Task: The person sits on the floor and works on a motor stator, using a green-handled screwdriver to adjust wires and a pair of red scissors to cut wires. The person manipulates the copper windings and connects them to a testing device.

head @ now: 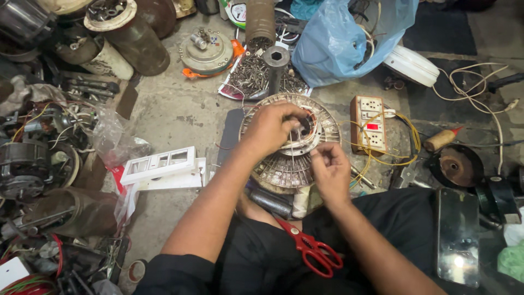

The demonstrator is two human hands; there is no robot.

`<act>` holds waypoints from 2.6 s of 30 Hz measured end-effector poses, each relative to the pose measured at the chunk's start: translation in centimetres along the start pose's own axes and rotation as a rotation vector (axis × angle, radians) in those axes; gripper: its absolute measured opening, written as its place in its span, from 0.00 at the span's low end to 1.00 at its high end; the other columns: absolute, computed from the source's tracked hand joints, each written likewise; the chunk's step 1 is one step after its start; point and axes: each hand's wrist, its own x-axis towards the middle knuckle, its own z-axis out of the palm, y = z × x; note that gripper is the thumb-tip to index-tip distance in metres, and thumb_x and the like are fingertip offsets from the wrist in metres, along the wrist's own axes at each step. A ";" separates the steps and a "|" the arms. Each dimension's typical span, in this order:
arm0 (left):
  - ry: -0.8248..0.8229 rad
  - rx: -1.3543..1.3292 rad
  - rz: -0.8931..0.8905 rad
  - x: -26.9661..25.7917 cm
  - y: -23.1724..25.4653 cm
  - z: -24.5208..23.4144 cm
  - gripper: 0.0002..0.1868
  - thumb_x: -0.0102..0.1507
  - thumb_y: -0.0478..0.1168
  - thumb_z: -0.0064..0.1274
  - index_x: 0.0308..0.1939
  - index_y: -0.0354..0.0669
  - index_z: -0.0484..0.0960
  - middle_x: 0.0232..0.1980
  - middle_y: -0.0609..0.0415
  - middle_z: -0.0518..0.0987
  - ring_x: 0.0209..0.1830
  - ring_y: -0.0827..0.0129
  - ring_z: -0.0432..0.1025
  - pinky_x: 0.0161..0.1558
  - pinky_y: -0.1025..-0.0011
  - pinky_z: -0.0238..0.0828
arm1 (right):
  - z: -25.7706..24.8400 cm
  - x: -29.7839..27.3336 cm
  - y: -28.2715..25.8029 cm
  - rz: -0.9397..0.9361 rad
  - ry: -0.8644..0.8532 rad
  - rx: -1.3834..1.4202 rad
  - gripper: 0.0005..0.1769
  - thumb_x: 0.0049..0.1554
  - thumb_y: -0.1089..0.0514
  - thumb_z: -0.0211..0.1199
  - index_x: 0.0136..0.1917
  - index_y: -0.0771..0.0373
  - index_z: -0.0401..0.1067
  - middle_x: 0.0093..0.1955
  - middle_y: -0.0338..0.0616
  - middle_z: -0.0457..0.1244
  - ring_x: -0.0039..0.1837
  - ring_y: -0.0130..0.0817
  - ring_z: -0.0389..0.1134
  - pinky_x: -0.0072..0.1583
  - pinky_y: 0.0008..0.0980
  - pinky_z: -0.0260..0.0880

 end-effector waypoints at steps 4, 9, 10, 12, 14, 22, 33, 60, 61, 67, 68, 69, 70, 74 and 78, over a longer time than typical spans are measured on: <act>0.074 0.395 0.100 -0.3 0.5 0.4 0.08 0.59 0.32 0.57 0.41 0.44 0.87 0.41 0.45 0.82 0.47 0.49 0.77 0.50 0.55 0.72 | -0.5 -1.4 1.3 0.002 0.008 -0.036 0.04 0.63 0.64 0.62 0.48 0.63 0.67 0.33 0.29 0.57 0.33 0.16 0.56 0.36 0.20 0.58; 0.092 0.225 0.011 -0.6 -0.4 0.9 0.04 0.64 0.32 0.53 0.41 0.39 0.82 0.39 0.47 0.82 0.41 0.51 0.77 0.44 0.55 0.72 | -0.5 -1.6 1.0 0.043 -0.002 0.046 0.04 0.63 0.62 0.61 0.49 0.62 0.66 0.32 0.30 0.58 0.32 0.17 0.57 0.35 0.21 0.60; 0.067 0.107 -0.041 -0.5 -0.7 1.1 0.04 0.65 0.32 0.51 0.41 0.40 0.82 0.37 0.49 0.82 0.38 0.56 0.78 0.42 0.59 0.73 | -0.6 -1.5 0.7 0.061 0.001 0.064 0.04 0.63 0.62 0.60 0.49 0.62 0.66 0.33 0.30 0.59 0.32 0.18 0.59 0.35 0.21 0.62; 0.022 -0.123 -0.150 -0.2 -1.5 1.5 0.05 0.67 0.32 0.48 0.42 0.40 0.80 0.32 0.54 0.83 0.31 0.66 0.79 0.39 0.66 0.75 | -0.3 -1.6 0.4 0.082 -0.007 0.084 0.04 0.62 0.62 0.60 0.49 0.61 0.66 0.33 0.31 0.60 0.33 0.18 0.61 0.36 0.21 0.63; -0.015 -0.375 -0.289 0.1 -2.4 2.7 0.06 0.69 0.33 0.45 0.44 0.39 0.78 0.32 0.53 0.80 0.27 0.71 0.73 0.32 0.70 0.72 | -0.3 -1.7 0.3 0.083 -0.019 0.079 0.04 0.63 0.62 0.60 0.49 0.62 0.66 0.32 0.32 0.60 0.33 0.19 0.60 0.37 0.21 0.62; -0.072 -0.182 -0.271 0.1 -1.8 2.7 0.12 0.63 0.38 0.55 0.49 0.42 0.83 0.39 0.51 0.82 0.32 0.66 0.75 0.37 0.67 0.74 | -0.4 -1.5 0.9 0.115 0.000 0.095 0.04 0.62 0.62 0.60 0.50 0.61 0.67 0.34 0.35 0.62 0.35 0.20 0.62 0.39 0.22 0.64; 0.108 0.139 -0.144 0.6 0.5 2.1 0.16 0.53 0.45 0.70 0.28 0.35 0.82 0.39 0.43 0.81 0.39 0.50 0.77 0.43 0.57 0.73 | 1.3 0.0 -2.3 0.182 -0.114 0.637 0.03 0.59 0.67 0.53 0.46 0.62 0.63 0.48 0.48 0.66 0.41 0.32 0.66 0.46 0.34 0.71; 0.276 0.395 -0.151 0.1 0.5 3.5 0.16 0.55 0.50 0.66 0.31 0.40 0.83 0.37 0.45 0.81 0.39 0.47 0.76 0.39 0.51 0.71 | -0.2 -0.9 -1.2 0.174 -0.052 0.632 0.04 0.63 0.64 0.57 0.50 0.61 0.63 0.47 0.48 0.66 0.39 0.28 0.63 0.45 0.33 0.70; 0.269 0.378 -0.156 -0.1 1.0 3.2 0.16 0.56 0.50 0.65 0.32 0.40 0.83 0.37 0.45 0.82 0.38 0.47 0.77 0.39 0.51 0.71 | -0.4 -1.1 -1.6 0.174 -0.034 0.610 0.03 0.62 0.63 0.57 0.49 0.61 0.64 0.50 0.49 0.67 0.40 0.28 0.65 0.46 0.32 0.71; 0.158 0.387 -0.235 -1.6 3.7 0.5 0.16 0.58 0.52 0.64 0.37 0.43 0.84 0.35 0.44 0.83 0.39 0.46 0.78 0.41 0.52 0.73 | -0.9 -1.7 -2.1 -0.017 0.006 0.197 0.03 0.63 0.65 0.60 0.51 0.63 0.69 0.54 0.43 0.67 0.43 0.23 0.66 0.46 0.24 0.69; 0.110 0.423 -0.289 -1.9 3.9 0.3 0.17 0.58 0.53 0.64 0.37 0.44 0.85 0.34 0.44 0.83 0.39 0.47 0.78 0.41 0.51 0.73 | -1.0 -1.7 -2.0 -0.078 -0.020 0.190 0.04 0.62 0.66 0.61 0.51 0.64 0.68 0.55 0.42 0.66 0.44 0.22 0.65 0.46 0.23 0.69; 0.061 0.456 -0.344 -2.3 3.9 0.2 0.18 0.58 0.55 0.64 0.37 0.45 0.85 0.33 0.44 0.83 0.39 0.47 0.79 0.42 0.51 0.73 | -1.1 -1.8 -2.1 -0.116 -0.046 0.147 0.04 0.63 0.67 0.61 0.51 0.64 0.68 0.56 0.41 0.66 0.46 0.21 0.65 0.48 0.22 0.68; 0.085 0.442 -0.368 -2.8 3.9 0.4 0.16 0.60 0.54 0.63 0.38 0.45 0.86 0.34 0.43 0.83 0.40 0.47 0.79 0.43 0.51 0.73 | -1.2 -1.8 -2.2 -0.154 -0.072 0.104 0.04 0.63 0.67 0.62 0.51 0.64 0.68 0.57 0.41 0.66 0.48 0.20 0.65 0.50 0.21 0.68; 0.241 0.213 -0.220 -5.4 3.9 2.6 0.10 0.65 0.46 0.56 0.44 0.45 0.84 0.40 0.45 0.84 0.42 0.47 0.79 0.45 0.53 0.75 | -1.2 -1.2 -3.5 -0.329 -0.151 -0.236 0.03 0.62 0.67 0.64 0.48 0.66 0.70 0.50 0.40 0.63 0.47 0.20 0.64 0.50 0.21 0.67; 0.301 0.152 0.138 -7.9 4.9 4.3 0.18 0.58 0.39 0.58 0.51 0.37 0.79 0.45 0.41 0.80 0.45 0.42 0.76 0.44 0.54 0.73 | -1.0 0.8 -4.4 -0.180 -0.195 -0.264 0.04 0.63 0.64 0.64 0.48 0.67 0.72 0.44 0.40 0.62 0.44 0.20 0.60 0.46 0.22 0.62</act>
